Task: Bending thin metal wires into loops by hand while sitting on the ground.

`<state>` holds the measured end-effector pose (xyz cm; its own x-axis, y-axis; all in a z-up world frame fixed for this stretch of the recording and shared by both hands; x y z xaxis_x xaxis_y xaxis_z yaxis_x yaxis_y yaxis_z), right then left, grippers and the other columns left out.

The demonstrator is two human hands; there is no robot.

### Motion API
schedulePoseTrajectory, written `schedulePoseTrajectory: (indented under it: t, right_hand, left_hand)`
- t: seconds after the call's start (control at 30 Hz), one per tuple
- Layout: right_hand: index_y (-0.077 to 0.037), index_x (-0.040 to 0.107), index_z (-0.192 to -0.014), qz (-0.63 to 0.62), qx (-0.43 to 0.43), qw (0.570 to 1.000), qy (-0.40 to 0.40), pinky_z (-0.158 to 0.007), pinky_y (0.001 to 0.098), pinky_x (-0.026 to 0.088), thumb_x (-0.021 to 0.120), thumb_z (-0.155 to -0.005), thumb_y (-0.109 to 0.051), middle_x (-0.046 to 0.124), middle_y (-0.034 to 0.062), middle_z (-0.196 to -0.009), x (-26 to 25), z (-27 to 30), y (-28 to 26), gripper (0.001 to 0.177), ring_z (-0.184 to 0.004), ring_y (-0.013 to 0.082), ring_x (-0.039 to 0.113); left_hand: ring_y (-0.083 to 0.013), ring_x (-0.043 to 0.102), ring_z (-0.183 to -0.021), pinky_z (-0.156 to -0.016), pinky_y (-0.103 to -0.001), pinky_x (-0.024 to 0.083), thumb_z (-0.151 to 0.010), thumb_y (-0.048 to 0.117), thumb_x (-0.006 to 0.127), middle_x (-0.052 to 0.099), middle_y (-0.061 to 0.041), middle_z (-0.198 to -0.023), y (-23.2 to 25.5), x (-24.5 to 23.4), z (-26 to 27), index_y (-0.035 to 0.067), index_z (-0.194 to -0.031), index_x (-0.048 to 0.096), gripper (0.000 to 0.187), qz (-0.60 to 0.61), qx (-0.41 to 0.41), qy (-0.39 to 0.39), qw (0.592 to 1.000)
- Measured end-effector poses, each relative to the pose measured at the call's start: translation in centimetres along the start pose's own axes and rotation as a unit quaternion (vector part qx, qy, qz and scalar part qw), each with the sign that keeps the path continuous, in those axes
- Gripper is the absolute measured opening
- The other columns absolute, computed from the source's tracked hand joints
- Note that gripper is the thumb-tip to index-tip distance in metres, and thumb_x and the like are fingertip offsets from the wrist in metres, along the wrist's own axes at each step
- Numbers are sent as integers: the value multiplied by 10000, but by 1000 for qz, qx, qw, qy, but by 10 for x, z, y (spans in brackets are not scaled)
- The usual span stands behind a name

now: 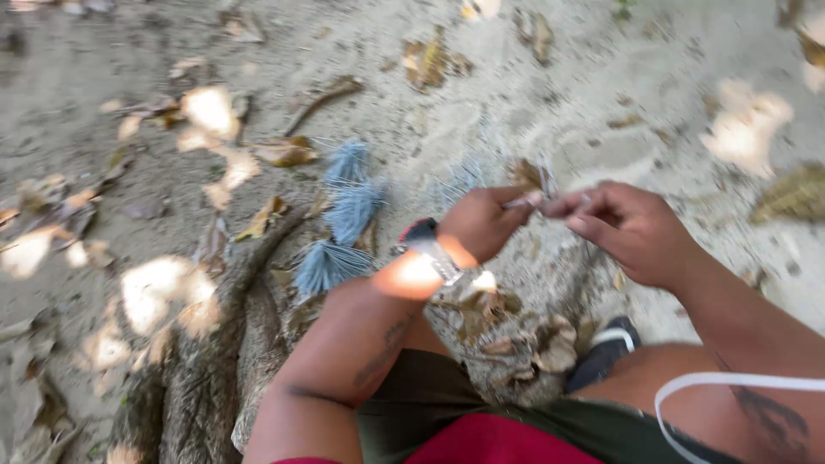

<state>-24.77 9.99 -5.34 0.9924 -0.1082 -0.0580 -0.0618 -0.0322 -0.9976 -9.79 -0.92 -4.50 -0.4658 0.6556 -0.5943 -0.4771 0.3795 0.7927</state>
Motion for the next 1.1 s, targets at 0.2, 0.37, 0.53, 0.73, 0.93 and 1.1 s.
schedulePoseTrajectory:
  t: [0.2,0.37,0.53,0.73,0.93,1.1]
  right_hand:
    - [-48,771,-1141,169,112,978,47,-692,333,563,634,-984,-153,798,120,-821,-3,-5,1,233,-745,201,722]
    - [-31,758,-1051,238,31,970,43,-607,313,485,672,-925,-123,761,25,-1131,9,-7,-13,178,-675,165,610]
    - [7,700,-979,122,-34,992,27,-817,317,561,597,-979,-66,706,82,-1221,11,-5,-18,127,-925,180,682]
    - [-117,742,-1044,346,76,934,-49,-808,386,554,549,-955,-356,592,-43,-1440,30,-9,10,320,-945,185,688]
    - [-143,771,-1006,378,8,925,-44,-798,384,563,631,-911,-328,699,-59,-1298,38,-7,3,251,-929,198,734]
    - [-22,678,-976,264,-159,947,92,-875,338,535,646,-949,-65,669,94,-1205,21,3,-40,60,-1046,206,644]
  left_hand:
    - [-195,610,-526,-531,-353,474,-948,452,543,705,-34,-662,7,1,-5,125,-994,782,407,-74,73,23,994]
    - [-195,638,-537,-522,-366,483,-950,457,522,708,-45,-662,7,1,-3,128,-1021,775,421,-93,41,-19,995]
    - [-172,633,-532,-508,-348,476,-965,515,454,713,-28,-671,5,0,-1,148,-1112,771,507,-107,6,-38,994]
    - [-151,633,-498,-457,-316,476,-960,507,474,744,-45,-698,10,-3,0,139,-1182,746,509,-117,10,-32,993]
    - [-169,645,-538,-501,-349,481,-940,541,464,735,-54,-703,5,-3,0,146,-1150,766,540,-73,-1,-43,996]
    - [-202,672,-551,-533,-375,509,-946,541,452,739,-67,-702,7,-5,1,155,-1126,759,525,-93,29,-32,995]
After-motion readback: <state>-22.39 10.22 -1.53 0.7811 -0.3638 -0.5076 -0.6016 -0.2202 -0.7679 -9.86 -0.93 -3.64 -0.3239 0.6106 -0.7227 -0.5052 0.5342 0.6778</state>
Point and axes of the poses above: each hand's wrist, its own z-axis away from the middle knuckle, its own x-axis out of the palm, y = z × x, the point moved 8 cm from there along -z, towards the middle knuckle
